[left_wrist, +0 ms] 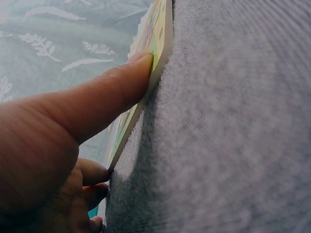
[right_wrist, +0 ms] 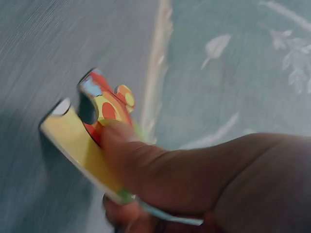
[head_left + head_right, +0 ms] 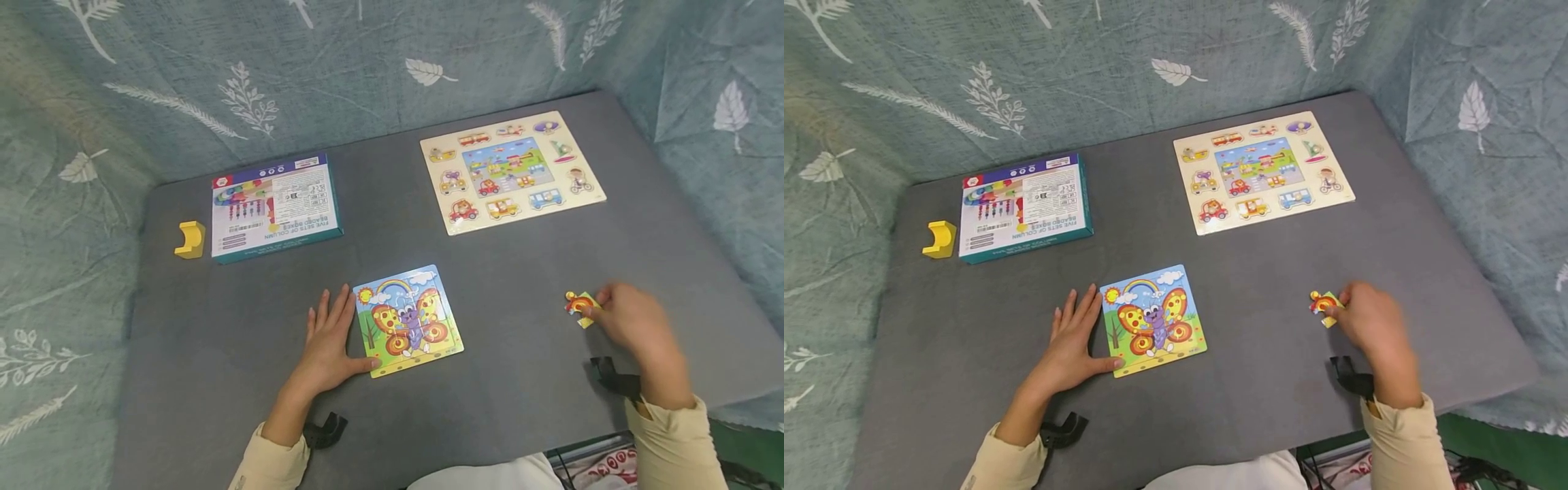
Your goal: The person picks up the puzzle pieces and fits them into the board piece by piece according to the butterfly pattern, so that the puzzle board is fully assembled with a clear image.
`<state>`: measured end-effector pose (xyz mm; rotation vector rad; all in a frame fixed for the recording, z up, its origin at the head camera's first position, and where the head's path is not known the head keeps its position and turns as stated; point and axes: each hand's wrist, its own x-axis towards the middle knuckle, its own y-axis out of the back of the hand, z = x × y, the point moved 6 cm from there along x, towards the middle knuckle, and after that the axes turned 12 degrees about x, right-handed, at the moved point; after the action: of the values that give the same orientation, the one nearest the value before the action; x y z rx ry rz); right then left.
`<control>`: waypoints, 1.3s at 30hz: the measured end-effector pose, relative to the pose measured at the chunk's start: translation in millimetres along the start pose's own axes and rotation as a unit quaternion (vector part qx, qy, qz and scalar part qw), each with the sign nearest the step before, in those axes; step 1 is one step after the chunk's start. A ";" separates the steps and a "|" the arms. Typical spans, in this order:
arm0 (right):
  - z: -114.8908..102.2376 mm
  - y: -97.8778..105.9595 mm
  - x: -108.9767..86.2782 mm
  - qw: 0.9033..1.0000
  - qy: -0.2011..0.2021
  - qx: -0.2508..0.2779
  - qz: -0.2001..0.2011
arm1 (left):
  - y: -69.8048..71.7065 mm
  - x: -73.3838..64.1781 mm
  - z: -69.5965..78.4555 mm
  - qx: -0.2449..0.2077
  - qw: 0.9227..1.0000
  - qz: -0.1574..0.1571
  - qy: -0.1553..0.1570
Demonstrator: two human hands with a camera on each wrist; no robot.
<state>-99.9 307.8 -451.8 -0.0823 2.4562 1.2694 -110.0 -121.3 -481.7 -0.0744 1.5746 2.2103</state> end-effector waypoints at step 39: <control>-150.6 -127.7 -2.5 0.955 0.274 0.100 -0.054 | -1.5 2.8 4.3 -0.003 1.000 -0.001 -0.003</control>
<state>-114.6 111.8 -471.2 -0.5795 2.9785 1.0446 -111.2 -116.1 -482.4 -0.0714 1.5648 2.2126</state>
